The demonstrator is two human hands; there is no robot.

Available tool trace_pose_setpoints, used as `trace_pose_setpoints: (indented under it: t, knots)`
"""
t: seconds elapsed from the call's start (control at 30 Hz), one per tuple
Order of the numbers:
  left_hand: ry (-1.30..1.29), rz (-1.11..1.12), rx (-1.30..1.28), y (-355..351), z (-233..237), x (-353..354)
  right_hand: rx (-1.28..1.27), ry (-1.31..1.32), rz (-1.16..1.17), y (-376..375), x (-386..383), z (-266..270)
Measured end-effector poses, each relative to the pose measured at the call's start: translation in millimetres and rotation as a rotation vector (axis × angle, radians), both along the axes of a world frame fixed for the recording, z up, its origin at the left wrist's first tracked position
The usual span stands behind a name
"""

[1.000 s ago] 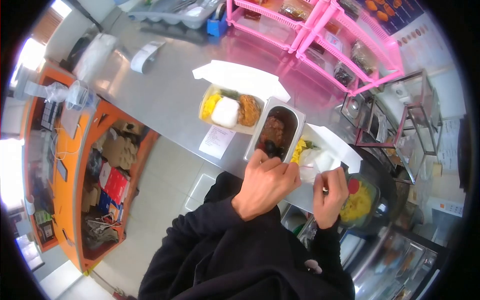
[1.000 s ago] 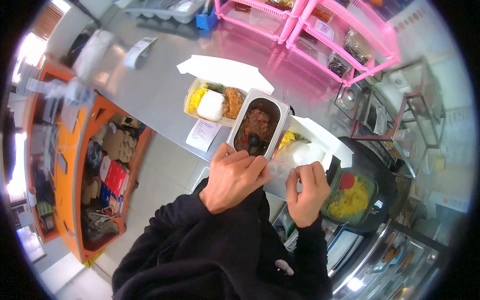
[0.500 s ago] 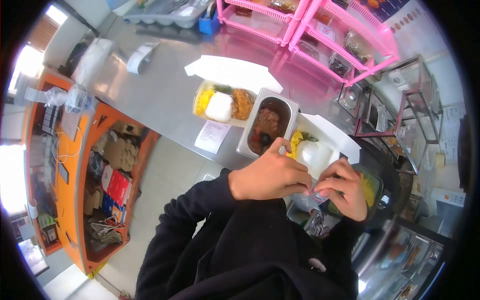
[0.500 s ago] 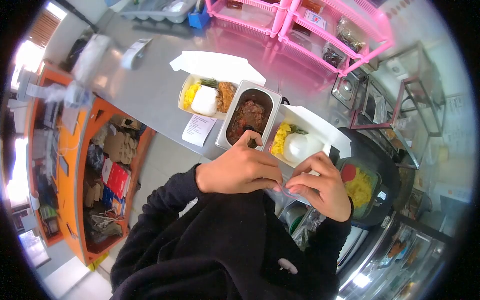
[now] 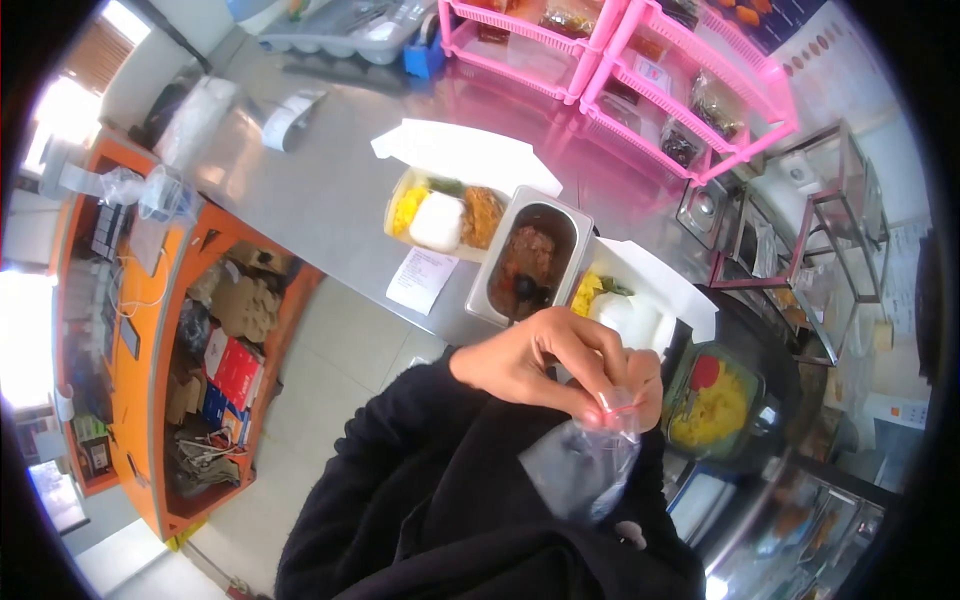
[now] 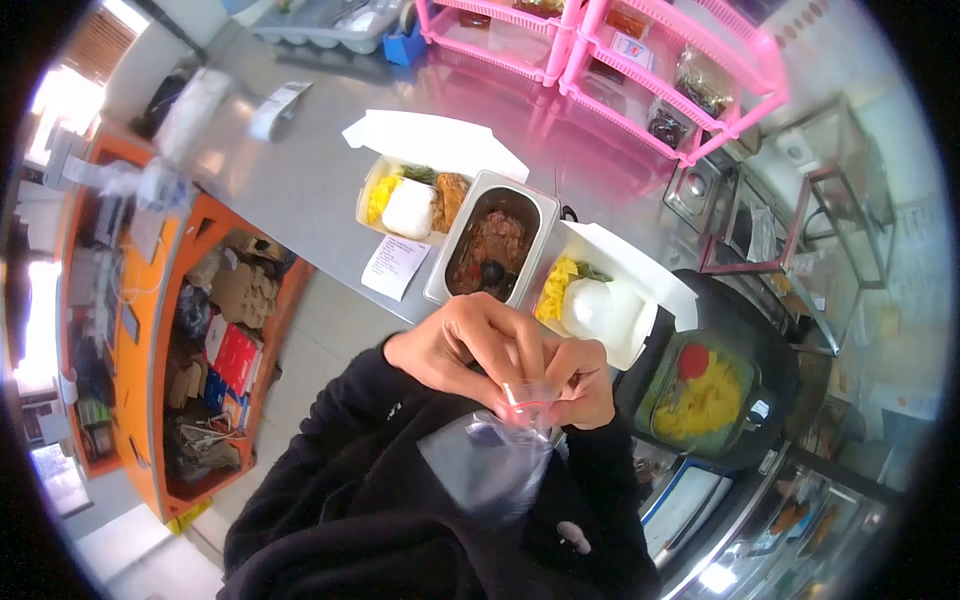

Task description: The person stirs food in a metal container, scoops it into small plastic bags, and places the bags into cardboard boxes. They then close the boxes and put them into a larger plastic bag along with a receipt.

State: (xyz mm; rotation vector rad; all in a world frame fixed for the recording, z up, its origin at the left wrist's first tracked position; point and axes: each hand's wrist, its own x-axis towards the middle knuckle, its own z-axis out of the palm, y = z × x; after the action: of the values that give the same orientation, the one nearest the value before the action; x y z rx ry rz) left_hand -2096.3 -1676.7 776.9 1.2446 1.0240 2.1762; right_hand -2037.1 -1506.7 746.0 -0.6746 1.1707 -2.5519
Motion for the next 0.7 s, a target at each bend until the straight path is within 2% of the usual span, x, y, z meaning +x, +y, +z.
trace_pose_setpoints:
  t: [0.07,0.1,0.13,0.17,0.2,0.23,0.3,0.37,0.4,0.47,0.5,0.53,0.57,0.63,0.7]
  knots:
    - [-0.022,0.248,-0.063,1.4,-0.7,10.7,0.16,-0.031,-0.182,10.9,7.3,-6.6]
    - [0.042,0.489,-0.203,1.1,2.0,16.8,0.375,-0.106,-0.587,3.9,14.8,-10.8]
    - [0.279,0.842,-0.289,6.2,0.1,18.2,0.532,-0.031,-0.871,-13.0,3.5,12.6]
    - [0.552,1.025,-0.399,3.9,-9.4,17.3,0.842,0.152,-1.084,-13.5,-0.3,12.1]
    - [0.642,1.063,-0.44,0.6,-13.4,17.4,1.01,0.318,-1.178,-5.0,-5.2,-3.9]
    - [0.669,1.136,-0.402,3.4,-22.6,15.4,1.074,0.494,-1.371,-11.5,-16.9,-13.4]
    - [0.872,1.406,-0.523,-14.2,4.4,19.3,0.78,0.229,-1.125,-41.5,-32.5,18.9]
    - [0.75,1.55,-0.624,-25.2,15.5,20.9,0.693,0.319,-0.711,-42.0,-54.9,13.5]
    - [0.722,1.574,-0.712,-36.7,18.9,24.0,0.72,0.385,-0.649,-46.1,-65.7,10.2]
    - [0.653,1.575,-0.865,-55.4,16.6,32.9,0.598,0.296,-0.256,-38.1,-71.1,12.1]
    - [0.619,1.512,-0.828,-61.7,13.4,37.4,0.542,0.242,-0.069,-34.8,-71.8,14.2]
    - [0.586,1.442,-0.79,-68.4,8.6,41.2,0.438,0.31,-0.099,-51.6,-63.9,26.6]
    - [0.559,1.369,-0.762,-66.2,-8.8,35.3,0.429,0.236,-0.105,-50.8,-63.7,19.2]
    - [0.12,0.958,-0.391,-67.1,-28.4,33.3,0.437,0.087,-0.133,-53.5,-55.5,24.5]
    - [-0.327,0.505,-0.119,-65.7,-39.8,36.4,0.769,0.634,-0.308,-38.0,-68.1,-7.5]
